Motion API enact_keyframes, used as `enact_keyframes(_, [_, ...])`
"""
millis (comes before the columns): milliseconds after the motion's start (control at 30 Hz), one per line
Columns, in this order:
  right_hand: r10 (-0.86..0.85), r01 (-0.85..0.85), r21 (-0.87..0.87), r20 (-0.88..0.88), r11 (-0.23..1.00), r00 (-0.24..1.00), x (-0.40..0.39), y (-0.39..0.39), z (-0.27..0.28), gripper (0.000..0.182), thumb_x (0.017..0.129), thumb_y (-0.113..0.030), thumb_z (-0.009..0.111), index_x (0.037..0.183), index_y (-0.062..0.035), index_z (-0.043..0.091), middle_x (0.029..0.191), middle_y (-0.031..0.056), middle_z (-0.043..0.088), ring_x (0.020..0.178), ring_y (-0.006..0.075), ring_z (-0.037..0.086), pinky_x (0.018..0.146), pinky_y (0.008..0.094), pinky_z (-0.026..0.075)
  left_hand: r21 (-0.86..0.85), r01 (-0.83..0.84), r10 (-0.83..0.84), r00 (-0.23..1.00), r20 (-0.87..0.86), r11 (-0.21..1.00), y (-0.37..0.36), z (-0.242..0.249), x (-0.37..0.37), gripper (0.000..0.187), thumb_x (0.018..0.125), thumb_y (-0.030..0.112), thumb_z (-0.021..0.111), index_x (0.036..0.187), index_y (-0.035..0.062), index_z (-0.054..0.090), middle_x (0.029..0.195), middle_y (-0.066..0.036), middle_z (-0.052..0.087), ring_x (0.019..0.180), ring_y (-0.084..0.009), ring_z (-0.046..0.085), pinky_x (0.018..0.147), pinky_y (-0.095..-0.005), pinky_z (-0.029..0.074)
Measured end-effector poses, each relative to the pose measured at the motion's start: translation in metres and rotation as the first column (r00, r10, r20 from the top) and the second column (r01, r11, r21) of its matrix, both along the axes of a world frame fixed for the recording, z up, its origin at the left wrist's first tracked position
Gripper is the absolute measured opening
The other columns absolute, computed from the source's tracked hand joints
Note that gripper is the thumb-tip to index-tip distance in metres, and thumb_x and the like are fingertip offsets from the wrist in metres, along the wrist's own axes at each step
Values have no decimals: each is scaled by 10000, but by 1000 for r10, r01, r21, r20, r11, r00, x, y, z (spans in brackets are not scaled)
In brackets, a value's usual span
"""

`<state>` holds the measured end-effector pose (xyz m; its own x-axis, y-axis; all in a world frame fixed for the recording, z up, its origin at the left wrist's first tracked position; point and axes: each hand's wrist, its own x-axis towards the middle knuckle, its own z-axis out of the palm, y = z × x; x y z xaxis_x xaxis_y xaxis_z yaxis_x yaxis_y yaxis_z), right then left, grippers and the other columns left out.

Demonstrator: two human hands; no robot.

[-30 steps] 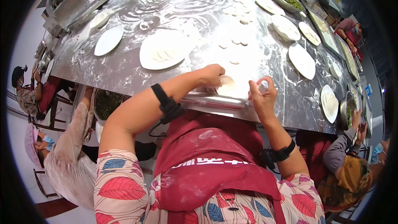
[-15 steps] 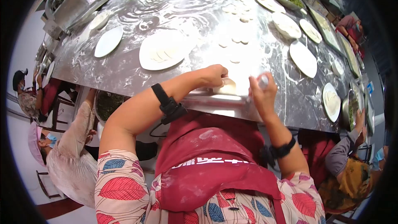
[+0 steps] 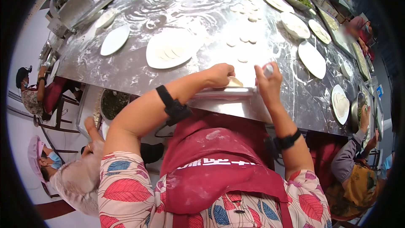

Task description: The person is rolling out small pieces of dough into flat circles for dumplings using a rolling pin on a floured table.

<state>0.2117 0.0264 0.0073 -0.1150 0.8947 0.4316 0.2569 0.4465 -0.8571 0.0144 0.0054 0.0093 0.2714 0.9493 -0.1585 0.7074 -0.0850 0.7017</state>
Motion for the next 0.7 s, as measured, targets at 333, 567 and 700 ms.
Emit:
enact_keyframes(333, [73,-87,-134,-112,987,991,14,-32,3,160,842,-20,617,820,-45,460,588,29,515,487,88,507,427,232,390,-2,37,-37,999,29,999,-14,-1,6,255,787,201,607,938,-2,637,875,-206,650,837,-308,625,772,-389,472])
enact_keyframes(567, [150,-172,-106,-191,979,970,22,-48,0,197,876,-73,644,837,-49,453,592,26,523,488,78,494,438,220,388,101,-108,91,983,162,989,1,32,-78,287,750,198,585,949,-5,622,834,-116,642,785,-189,589,701,-341,481])
enact_keyframes(700, [142,-162,-92,-190,983,971,23,-49,-1,199,873,-64,644,831,-48,450,588,22,522,487,74,491,436,216,382,320,-341,370,929,-31,884,21,49,-184,344,718,280,659,936,14,674,886,-197,666,831,-300,644,725,-382,505])
